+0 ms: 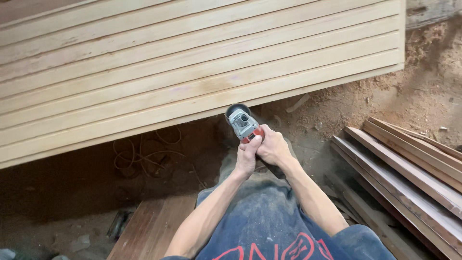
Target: The person uses an orbital sander to smooth the surface of a large wooden board. They move the sander back and forth across the planks, occasionally repositioning the board to access different areas.
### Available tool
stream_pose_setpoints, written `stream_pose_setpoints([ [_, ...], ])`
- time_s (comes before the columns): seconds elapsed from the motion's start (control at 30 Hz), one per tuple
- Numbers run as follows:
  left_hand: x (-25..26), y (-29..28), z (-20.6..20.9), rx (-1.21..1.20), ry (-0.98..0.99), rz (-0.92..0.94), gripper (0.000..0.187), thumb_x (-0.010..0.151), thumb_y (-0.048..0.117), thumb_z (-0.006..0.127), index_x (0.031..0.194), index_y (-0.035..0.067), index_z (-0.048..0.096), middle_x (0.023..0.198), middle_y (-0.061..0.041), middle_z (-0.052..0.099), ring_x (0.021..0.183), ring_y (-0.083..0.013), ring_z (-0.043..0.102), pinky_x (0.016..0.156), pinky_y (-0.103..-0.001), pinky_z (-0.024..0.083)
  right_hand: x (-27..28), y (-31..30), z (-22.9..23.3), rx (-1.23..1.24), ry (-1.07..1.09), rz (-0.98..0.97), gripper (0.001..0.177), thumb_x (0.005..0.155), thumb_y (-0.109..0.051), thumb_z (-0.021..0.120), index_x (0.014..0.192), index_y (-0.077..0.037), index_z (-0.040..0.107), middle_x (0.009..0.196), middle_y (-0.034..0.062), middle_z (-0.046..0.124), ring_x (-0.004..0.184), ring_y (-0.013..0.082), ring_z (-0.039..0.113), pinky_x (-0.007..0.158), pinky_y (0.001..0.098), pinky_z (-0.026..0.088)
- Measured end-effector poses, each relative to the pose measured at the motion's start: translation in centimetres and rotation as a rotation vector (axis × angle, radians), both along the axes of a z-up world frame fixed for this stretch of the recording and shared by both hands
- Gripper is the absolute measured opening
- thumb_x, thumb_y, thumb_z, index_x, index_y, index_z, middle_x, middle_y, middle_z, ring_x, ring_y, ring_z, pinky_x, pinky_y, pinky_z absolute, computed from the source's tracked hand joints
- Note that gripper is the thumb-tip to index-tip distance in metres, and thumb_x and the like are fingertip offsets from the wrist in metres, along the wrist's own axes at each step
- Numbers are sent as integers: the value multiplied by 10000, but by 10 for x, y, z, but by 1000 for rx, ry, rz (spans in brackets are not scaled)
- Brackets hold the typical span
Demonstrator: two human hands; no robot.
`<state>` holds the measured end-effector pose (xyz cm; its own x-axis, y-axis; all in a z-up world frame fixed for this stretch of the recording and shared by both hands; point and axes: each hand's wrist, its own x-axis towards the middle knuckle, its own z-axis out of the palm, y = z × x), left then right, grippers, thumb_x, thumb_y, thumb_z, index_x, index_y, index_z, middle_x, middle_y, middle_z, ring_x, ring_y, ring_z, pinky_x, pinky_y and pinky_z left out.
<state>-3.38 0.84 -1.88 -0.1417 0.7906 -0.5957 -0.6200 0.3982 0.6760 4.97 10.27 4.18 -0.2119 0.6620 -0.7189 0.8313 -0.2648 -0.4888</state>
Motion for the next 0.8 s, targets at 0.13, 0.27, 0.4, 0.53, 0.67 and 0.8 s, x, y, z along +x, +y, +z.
stream_pose_setpoints([
  [0.13,54,40,7,55,11,-94,427,952,395,664,1209,55,659,1086,-23,676,1013,-108,612,908,-294,488,68,21,-4,80,97,-120,549,737,-413,795,1140,-71,648,1005,220,745,978,374,737,848,416,558],
  [0.27,120,91,12,97,18,-175,431,914,385,681,1193,60,633,1070,-30,677,997,-118,620,903,-297,499,148,52,-17,178,121,-195,468,795,-339,739,1151,-45,664,1023,208,750,989,350,740,865,397,552],
  [0.4,180,139,16,118,97,-294,445,901,432,677,1107,38,685,1008,-81,719,945,-156,660,864,-321,526,222,83,-27,194,101,-267,466,802,-323,768,1163,-43,674,1031,175,752,977,296,722,871,371,530],
  [0.53,225,176,21,63,145,-402,480,858,471,683,1105,60,713,1011,-114,757,961,-189,712,875,-333,539,275,110,-24,179,256,-383,433,853,-306,747,1192,-45,678,1040,107,753,951,192,695,873,324,523],
  [0.67,248,199,28,111,102,-434,484,860,448,691,1143,55,714,1053,-132,757,995,-219,715,896,-346,544,293,126,-16,180,188,-429,420,841,-297,805,1150,-33,700,1008,89,744,909,164,663,831,328,515],
  [0.8,235,192,30,99,147,-423,481,872,452,680,1129,48,723,1032,-135,761,977,-218,714,884,-343,537,282,123,-13,184,233,-379,437,831,-315,794,1150,-34,694,1000,102,746,897,183,672,822,333,520],
])
